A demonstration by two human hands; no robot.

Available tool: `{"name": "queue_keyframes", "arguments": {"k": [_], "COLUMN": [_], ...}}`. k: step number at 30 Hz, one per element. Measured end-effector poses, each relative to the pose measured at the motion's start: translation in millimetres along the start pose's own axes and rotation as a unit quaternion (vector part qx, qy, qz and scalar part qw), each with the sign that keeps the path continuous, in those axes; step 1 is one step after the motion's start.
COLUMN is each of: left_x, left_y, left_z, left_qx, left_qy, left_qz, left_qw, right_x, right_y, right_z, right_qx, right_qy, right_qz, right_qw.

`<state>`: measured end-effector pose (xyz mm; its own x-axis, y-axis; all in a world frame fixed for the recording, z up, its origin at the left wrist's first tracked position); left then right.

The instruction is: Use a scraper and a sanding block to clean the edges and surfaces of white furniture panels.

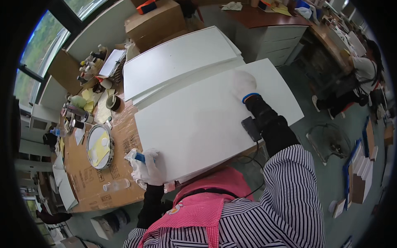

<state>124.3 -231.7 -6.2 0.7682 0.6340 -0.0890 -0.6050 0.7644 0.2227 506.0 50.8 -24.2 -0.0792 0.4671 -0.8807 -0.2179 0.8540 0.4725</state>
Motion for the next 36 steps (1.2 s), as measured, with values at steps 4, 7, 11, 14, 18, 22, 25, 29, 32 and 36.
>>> {"name": "queue_keyframes", "arguments": {"k": [4, 7, 11, 14, 18, 22, 25, 29, 32, 36], "left_x": [-14, -18, -31, -35, -22, -25, -21, -19, -19, -16], "left_y": [0, 0, 0, -1, 1, 2, 2, 5, 5, 4], "left_z": [-6, 15, 9, 9, 12, -3, -1, 4, 6, 0], "left_qx": [-0.029, 0.065, 0.096, 0.082, 0.064, -0.006, -0.006, 0.007, 0.012, 0.007], "left_qy": [-0.023, -0.114, -0.142, -0.126, -0.136, -0.174, -0.15, -0.13, -0.126, -0.089], "left_qz": [0.052, 0.13, 0.164, 0.17, 0.132, 0.078, 0.06, 0.057, 0.061, 0.023], "left_qw": [0.998, 0.983, 0.971, 0.974, 0.98, 0.982, 0.987, 0.99, 0.99, 0.996], "right_x": [-25, -32, -39, -77, -50, -40, -54, -51, -54, -48], "right_y": [3, 12, 3, 1, -3, -7, -10, -9, -7, -19], "right_z": [-220, -341, -427, -379, -136, -37, -93, -120, -106, -112], "right_qx": [-0.098, -0.104, -0.146, -0.109, 0.033, 0.188, 0.096, 0.116, 0.162, 0.14], "right_qy": [0.26, 0.297, 0.303, 0.534, 0.245, 0.176, 0.222, 0.157, 0.132, 0.16], "right_qz": [0.121, -0.034, -0.179, -0.027, 0.139, -0.05, 0.018, -0.066, -0.065, -0.044], "right_qw": [0.953, 0.949, 0.925, 0.838, 0.959, 0.965, 0.97, 0.979, 0.976, 0.976]}}
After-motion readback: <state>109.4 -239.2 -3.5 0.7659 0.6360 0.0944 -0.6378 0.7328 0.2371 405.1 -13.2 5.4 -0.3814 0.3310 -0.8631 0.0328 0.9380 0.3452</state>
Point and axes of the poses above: each hand's wrist, its own y-axis towards the middle knuckle, its own x-axis out of the palm, z = x × y, the point moved 8 cm from there along y, towards the middle knuckle, and after that the axes turned 12 degrees about z, right-handed, at the moved point
